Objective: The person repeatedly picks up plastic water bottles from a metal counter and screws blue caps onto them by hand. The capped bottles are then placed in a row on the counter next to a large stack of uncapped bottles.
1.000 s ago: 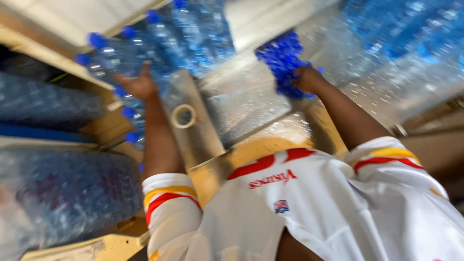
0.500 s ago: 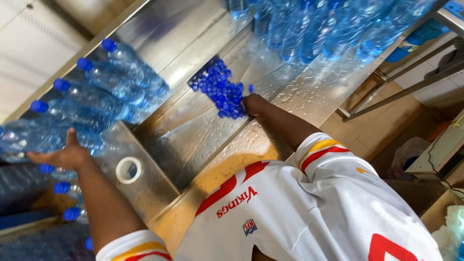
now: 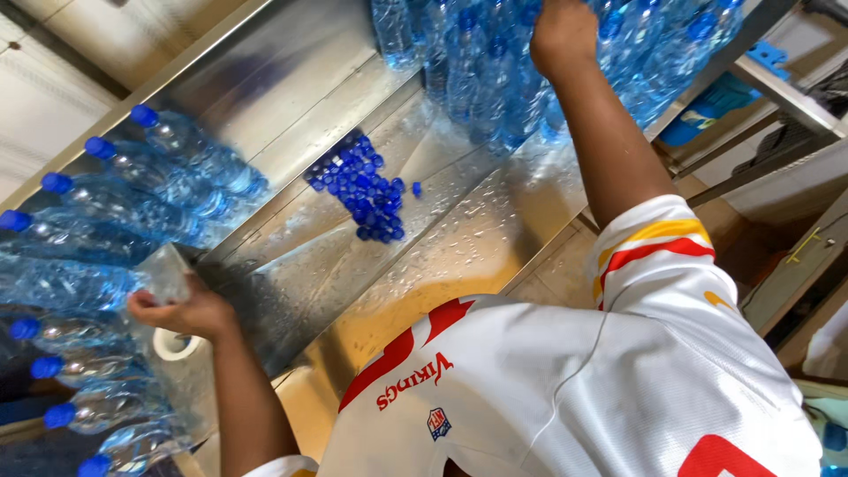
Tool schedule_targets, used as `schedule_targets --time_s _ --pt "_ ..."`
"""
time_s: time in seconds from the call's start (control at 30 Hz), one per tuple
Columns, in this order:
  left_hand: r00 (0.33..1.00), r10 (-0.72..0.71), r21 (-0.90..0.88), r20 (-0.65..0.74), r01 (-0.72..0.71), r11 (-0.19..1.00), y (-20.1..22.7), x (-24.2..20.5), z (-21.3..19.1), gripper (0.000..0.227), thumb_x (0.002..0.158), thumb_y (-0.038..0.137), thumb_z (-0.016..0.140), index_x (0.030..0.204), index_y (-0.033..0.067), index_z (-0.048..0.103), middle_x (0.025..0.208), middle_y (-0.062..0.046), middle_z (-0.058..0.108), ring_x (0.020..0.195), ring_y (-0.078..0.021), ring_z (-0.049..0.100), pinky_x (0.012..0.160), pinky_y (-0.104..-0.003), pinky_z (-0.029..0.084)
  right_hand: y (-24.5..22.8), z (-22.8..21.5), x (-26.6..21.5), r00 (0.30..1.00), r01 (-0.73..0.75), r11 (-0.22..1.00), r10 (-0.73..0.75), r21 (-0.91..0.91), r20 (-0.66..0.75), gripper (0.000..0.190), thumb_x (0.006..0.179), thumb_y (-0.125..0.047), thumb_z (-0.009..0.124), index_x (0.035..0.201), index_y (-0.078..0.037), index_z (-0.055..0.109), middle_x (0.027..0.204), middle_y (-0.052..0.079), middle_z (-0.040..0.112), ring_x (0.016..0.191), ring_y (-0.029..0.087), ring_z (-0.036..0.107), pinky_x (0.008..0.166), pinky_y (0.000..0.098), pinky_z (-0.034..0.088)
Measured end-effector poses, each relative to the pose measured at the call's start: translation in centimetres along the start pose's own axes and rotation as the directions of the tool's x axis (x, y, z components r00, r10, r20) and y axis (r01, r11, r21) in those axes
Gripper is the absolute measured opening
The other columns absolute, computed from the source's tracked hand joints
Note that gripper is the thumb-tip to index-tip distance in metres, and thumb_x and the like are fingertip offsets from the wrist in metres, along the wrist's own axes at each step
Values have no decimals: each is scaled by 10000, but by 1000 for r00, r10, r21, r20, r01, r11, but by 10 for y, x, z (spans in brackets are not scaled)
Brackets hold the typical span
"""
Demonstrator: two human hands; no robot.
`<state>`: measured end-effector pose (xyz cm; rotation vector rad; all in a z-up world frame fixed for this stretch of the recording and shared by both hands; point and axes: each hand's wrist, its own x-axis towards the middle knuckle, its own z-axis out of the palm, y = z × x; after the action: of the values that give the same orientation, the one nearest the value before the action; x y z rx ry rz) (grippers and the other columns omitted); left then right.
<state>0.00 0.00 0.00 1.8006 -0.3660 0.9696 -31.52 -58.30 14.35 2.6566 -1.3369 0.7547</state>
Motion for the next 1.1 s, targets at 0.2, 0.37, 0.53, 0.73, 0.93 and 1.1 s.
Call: schedule_targets --time_s 0.2,0.37,0.53,0.73,0.93,1.1 --pt "916 -345 -2 206 353 936 54 -72 27 786 935 -141 959 1516 16 454 1384 -246 500 1251 -402 591 1034 -473 618 70 -15 -2 967 145 983 -117 -112 228 318 1126 -165 627 1413 -47 695 1314 305 705 1088 562 713 780 619 612" --pt "855 -422 -162 301 482 861 103 -104 60 533 971 -103 862 1367 114 580 1234 -72 632 1031 -171 619 768 -297 497 94 -27 -5 898 166 986 -145 -15 416 340 1209 -271 658 1372 27 639 1308 317 671 1083 523 686 825 594 586" --pt "595 -640 -201 486 789 581 155 -158 81 399 953 -39 813 1284 101 641 1169 -68 721 1014 -197 734 888 -282 665 82 -31 -49 865 202 976 -218 85 452 303 1144 -128 591 1387 50 557 1289 314 604 903 440 648 662 529 604" --pt "33 -491 9 871 996 85 189 -218 110 499 957 352 598 1362 65 644 1359 -200 720 1264 -384 714 1039 -552 630 43 -58 -88 740 550 717 -656 428 148 153 1039 -35 632 1180 -40 570 1076 191 577 657 384 531 581 527 402" --pt "-127 -220 56 967 952 -302 207 -181 83 996 865 867 456 1504 123 627 1465 -231 668 1282 -480 673 1009 -709 543 -23 -50 -97 727 451 175 -642 875 -246 247 1085 11 612 1261 -33 779 1062 158 650 958 336 646 877 438 503" --pt "418 -438 -448 796 893 39 200 -146 37 556 1039 555 672 1332 84 697 1076 -154 790 950 -292 787 811 -401 630 -73 -9 -119 910 140 119 -407 983 -81 351 1019 -48 570 1225 -71 853 1038 149 815 993 268 747 962 414 569"
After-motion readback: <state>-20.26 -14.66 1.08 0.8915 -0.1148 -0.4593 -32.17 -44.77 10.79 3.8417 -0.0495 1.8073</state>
